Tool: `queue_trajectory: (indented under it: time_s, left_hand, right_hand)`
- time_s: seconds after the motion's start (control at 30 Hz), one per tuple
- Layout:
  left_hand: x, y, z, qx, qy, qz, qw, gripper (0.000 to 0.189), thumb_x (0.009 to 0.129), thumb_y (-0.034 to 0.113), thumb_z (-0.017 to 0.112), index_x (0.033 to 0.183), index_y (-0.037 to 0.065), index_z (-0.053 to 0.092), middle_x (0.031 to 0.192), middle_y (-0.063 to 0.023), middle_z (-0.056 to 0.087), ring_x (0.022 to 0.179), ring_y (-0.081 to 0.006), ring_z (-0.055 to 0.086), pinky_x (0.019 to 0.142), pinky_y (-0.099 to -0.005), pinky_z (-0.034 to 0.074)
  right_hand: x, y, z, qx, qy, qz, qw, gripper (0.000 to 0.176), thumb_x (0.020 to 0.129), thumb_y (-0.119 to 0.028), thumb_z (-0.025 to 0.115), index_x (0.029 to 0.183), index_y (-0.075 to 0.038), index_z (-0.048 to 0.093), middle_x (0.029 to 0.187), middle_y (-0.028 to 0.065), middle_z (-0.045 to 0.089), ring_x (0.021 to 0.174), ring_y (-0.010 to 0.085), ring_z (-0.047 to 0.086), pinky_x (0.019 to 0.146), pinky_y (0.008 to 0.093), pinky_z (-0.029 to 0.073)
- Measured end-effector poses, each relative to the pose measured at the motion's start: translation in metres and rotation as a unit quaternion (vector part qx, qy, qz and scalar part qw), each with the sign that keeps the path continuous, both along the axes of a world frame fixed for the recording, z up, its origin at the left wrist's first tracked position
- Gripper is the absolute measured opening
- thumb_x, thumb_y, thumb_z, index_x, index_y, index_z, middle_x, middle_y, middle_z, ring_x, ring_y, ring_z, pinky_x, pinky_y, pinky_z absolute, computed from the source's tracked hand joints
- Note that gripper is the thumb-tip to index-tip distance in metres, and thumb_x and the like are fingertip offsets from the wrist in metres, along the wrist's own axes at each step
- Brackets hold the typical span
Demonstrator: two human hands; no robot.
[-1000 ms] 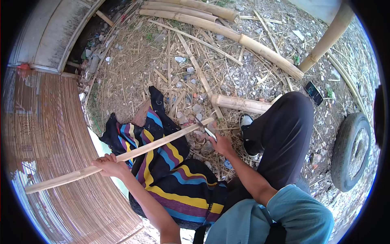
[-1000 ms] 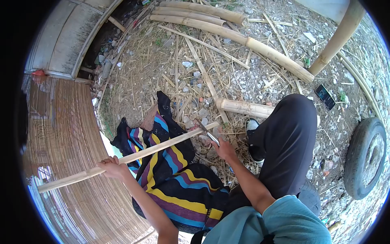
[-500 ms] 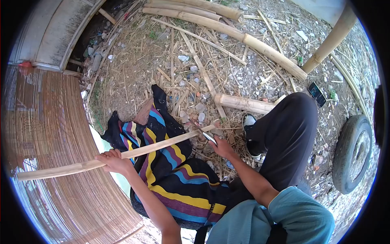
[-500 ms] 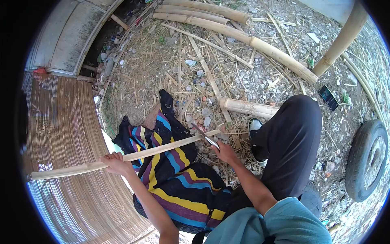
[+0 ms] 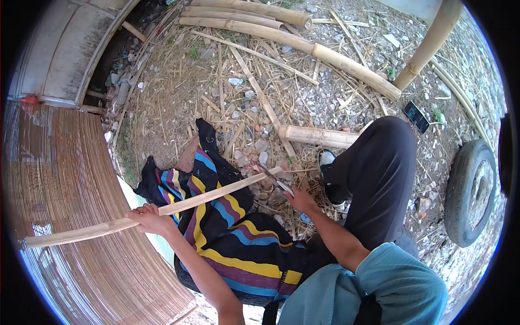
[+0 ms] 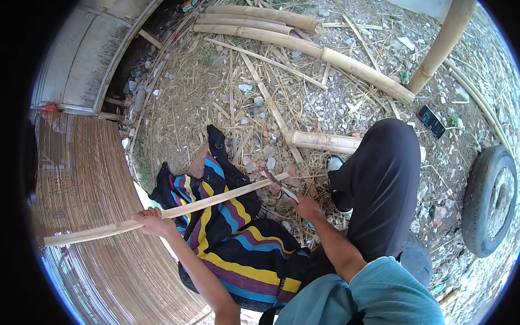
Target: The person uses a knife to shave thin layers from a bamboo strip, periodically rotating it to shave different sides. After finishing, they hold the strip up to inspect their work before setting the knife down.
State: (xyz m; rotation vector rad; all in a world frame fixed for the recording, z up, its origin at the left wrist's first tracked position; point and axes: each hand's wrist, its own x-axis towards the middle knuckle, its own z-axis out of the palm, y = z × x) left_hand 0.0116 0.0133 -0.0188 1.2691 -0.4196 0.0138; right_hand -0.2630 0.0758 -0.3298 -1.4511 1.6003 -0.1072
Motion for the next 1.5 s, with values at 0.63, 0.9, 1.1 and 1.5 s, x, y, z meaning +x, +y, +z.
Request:
queue_trajectory:
  time_s: [0.63,0.9,1.1,1.5]
  left_hand:
    - [-0.014,0.004,-0.013,-0.037,-0.016,-0.027,0.999,0.039,0.095,0.042,0.04,0.076,0.008,0.035,0.05,0.0022,0.024,0.034,-0.0058,0.022,0.028,-0.0201,0.016]
    - [-0.012,0.004,-0.014,-0.025,-0.034,-0.027,0.999,0.041,0.094,0.043,0.04,0.078,0.006,0.037,0.053,0.0008,0.025,0.036,-0.007,0.025,0.028,-0.0208,0.018]
    - [-0.007,0.003,-0.015,-0.022,-0.023,-0.037,0.999,0.04,0.094,0.044,0.04,0.078,0.007,0.037,0.054,0.0007,0.026,0.036,-0.0071,0.026,0.029,-0.0204,0.019]
    - [-0.011,-0.005,-0.012,-0.025,-0.02,-0.012,0.999,0.039,0.095,0.041,0.039,0.075,0.008,0.035,0.05,0.0021,0.023,0.034,-0.0062,0.023,0.028,-0.0203,0.016]
  right_hand:
    - [0.039,-0.009,0.073,-0.062,-0.134,0.05,0.988,0.044,0.089,-0.045,0.045,0.1,-0.003,0.048,0.075,0.0242,0.061,0.074,0.0419,0.061,0.067,0.0492,0.048]
    - [0.056,-0.003,0.104,-0.056,-0.193,0.037,0.979,0.042,0.09,-0.041,0.046,0.101,0.0,0.047,0.078,0.0261,0.061,0.076,0.0446,0.059,0.067,0.0512,0.047]
    - [0.012,0.005,0.044,-0.005,-0.123,-0.036,0.992,0.043,0.088,-0.045,0.048,0.1,-0.003,0.05,0.079,0.0252,0.061,0.078,0.0434,0.06,0.066,0.0503,0.047]
    - [0.047,0.002,0.063,-0.037,-0.148,-0.016,0.988,0.045,0.089,-0.046,0.046,0.103,-0.003,0.049,0.076,0.0251,0.061,0.074,0.0445,0.06,0.065,0.0516,0.048]
